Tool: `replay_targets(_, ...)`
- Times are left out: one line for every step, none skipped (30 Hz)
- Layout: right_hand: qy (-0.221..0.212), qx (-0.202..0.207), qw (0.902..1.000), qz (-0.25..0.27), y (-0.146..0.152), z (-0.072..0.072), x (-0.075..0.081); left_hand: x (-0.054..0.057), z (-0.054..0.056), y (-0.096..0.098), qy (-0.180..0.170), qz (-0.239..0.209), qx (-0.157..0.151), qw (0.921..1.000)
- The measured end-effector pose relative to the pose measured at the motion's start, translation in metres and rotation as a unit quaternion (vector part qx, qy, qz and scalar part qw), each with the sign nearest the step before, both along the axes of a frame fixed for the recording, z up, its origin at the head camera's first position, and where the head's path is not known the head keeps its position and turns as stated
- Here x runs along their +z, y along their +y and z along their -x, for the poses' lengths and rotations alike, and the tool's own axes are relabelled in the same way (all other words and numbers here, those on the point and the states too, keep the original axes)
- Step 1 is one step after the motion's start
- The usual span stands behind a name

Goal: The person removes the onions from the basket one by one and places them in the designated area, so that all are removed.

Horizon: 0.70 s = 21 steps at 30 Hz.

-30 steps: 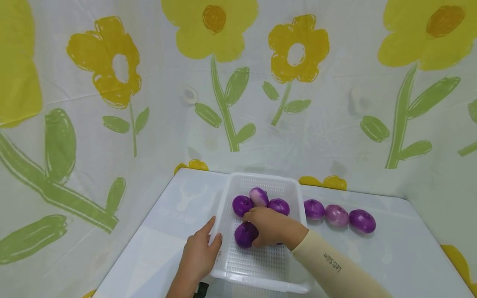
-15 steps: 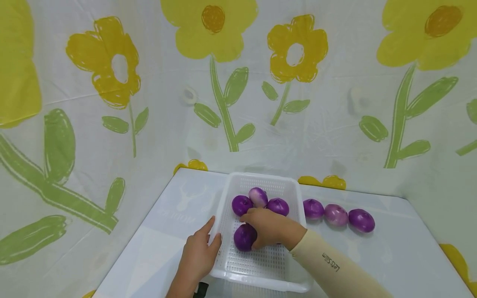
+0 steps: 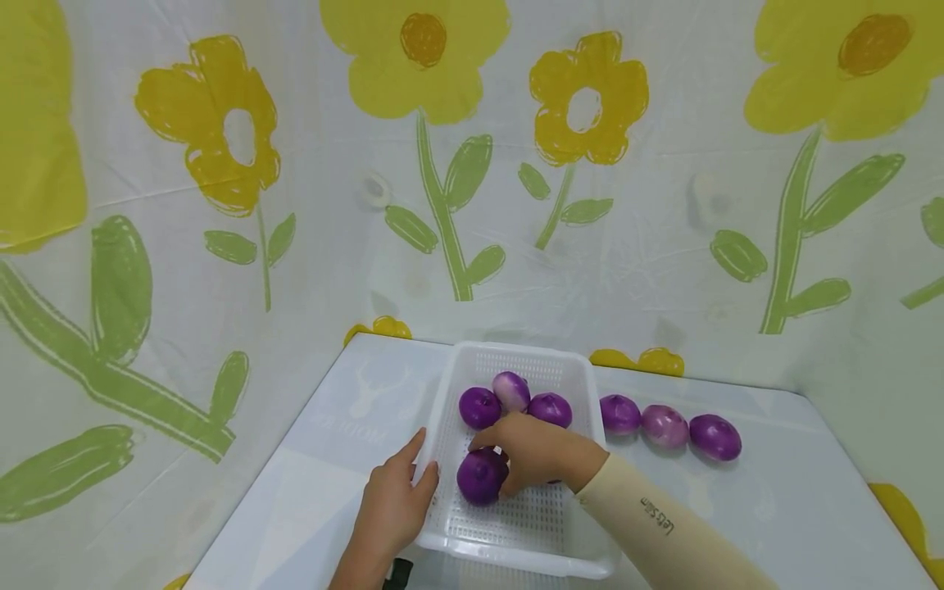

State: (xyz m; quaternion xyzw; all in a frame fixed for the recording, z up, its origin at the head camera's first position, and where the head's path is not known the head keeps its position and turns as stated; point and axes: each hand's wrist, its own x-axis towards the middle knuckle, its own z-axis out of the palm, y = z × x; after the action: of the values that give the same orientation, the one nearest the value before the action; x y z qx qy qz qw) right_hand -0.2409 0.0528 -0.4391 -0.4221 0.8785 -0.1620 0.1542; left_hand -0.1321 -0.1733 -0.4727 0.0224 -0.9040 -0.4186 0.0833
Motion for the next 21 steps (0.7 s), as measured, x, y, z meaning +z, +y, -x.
replay_targets(-0.026, 0.001, 0.9995, 0.015, 0.002, 0.001, 0.0, 0.0, 0.0, 0.0, 0.0, 0.0, -0.001, 1.0)
replay_targets(-0.05, 0.002, 0.9984, 0.027, 0.003, 0.002, 0.0, 0.0, 0.0, 0.0, 0.001, 0.0, -0.001, 1.0)
replay_targets(-0.072, 0.003, 0.9967, 0.039, 0.005, 0.004, 0.0, 0.0, 0.0, 0.0, 0.001, 0.0, -0.001, 1.0)
replay_targets(-0.091, 0.005, 0.9947, 0.049, 0.006, 0.006, 0.0, 0.001, 0.0, 0.0, 0.0, 0.0, -0.001, 1.0)
replay_targets(-0.109, 0.003, 0.9923, 0.058, 0.007, 0.007, 0.0, 0.001, 0.0, 0.0, -0.001, 0.0, -0.001, 1.0)
replay_targets(-0.126, 0.002, 0.9898, 0.068, 0.009, 0.009, -0.001, 0.001, 0.0, 0.0, -0.001, 0.001, 0.0, 1.0)
replay_targets(-0.142, -0.001, 0.9869, 0.076, 0.01, 0.01, -0.002, 0.001, 0.0, 0.0, -0.002, 0.001, 0.0, 1.0)
replay_targets(-0.156, -0.001, 0.9843, 0.083, 0.011, 0.012, -0.002, 0.001, 0.0, 0.0, -0.003, 0.001, 0.0, 1.0)
replay_targets(-0.167, -0.001, 0.9818, 0.089, 0.012, 0.013, -0.002, 0.001, 0.0, 0.001, -0.005, 0.0, 0.001, 1.0)
replay_targets(-0.177, -0.001, 0.9796, 0.096, 0.013, 0.014, -0.002, 0.001, 0.0, 0.001, -0.006, -0.001, 0.0, 1.0)
replay_targets(-0.185, -0.001, 0.9775, 0.102, 0.014, 0.014, -0.001, 0.001, 0.0, 0.001, -0.007, -0.002, 0.0, 1.0)
replay_targets(-0.19, 0.0, 0.9759, 0.107, 0.015, 0.015, -0.001, 0.001, 0.0, 0.001, -0.007, -0.003, -0.001, 1.0)
replay_targets(-0.194, 0.001, 0.9747, 0.112, 0.015, 0.015, 0.0, 0.0, 0.0, 0.001, -0.009, -0.004, 0.0, 1.0)
replay_targets(-0.194, 0.002, 0.9742, 0.115, 0.016, 0.016, 0.001, 0.0, 0.0, 0.001, -0.01, -0.005, 0.001, 0.9999)
replay_targets(-0.195, 0.0, 0.9738, 0.116, 0.017, 0.016, 0.003, 0.0, 0.0, 0.001, -0.013, -0.005, 0.001, 0.9999)
replay_targets(-0.196, -0.001, 0.9736, 0.118, 0.018, 0.015, 0.004, 0.0, 0.0, 0.001, -0.014, -0.004, 0.0, 0.9999)
replay_targets(-0.196, -0.003, 0.9735, 0.118, 0.019, 0.015, 0.004, 0.0, 0.0, 0.001, -0.015, -0.003, 0.001, 0.9999)
replay_targets(-0.196, -0.004, 0.9734, 0.119, 0.02, 0.015, 0.006, 0.0, 0.0, 0.001, -0.018, -0.003, 0.002, 0.9998)
replay_targets(-0.195, -0.003, 0.9733, 0.121, 0.021, 0.014, 0.007, -0.001, 0.001, 0.001, -0.019, -0.002, 0.003, 0.9998)
replay_targets(-0.195, -0.004, 0.9731, 0.123, 0.023, 0.013, 0.008, -0.001, 0.001, 0.001, -0.02, -0.001, 0.002, 0.9998)
replay_targets(-0.193, -0.003, 0.973, 0.126, 0.024, 0.013, 0.01, 0.0, 0.001, 0.001, -0.019, 0.0, 0.002, 0.9998)
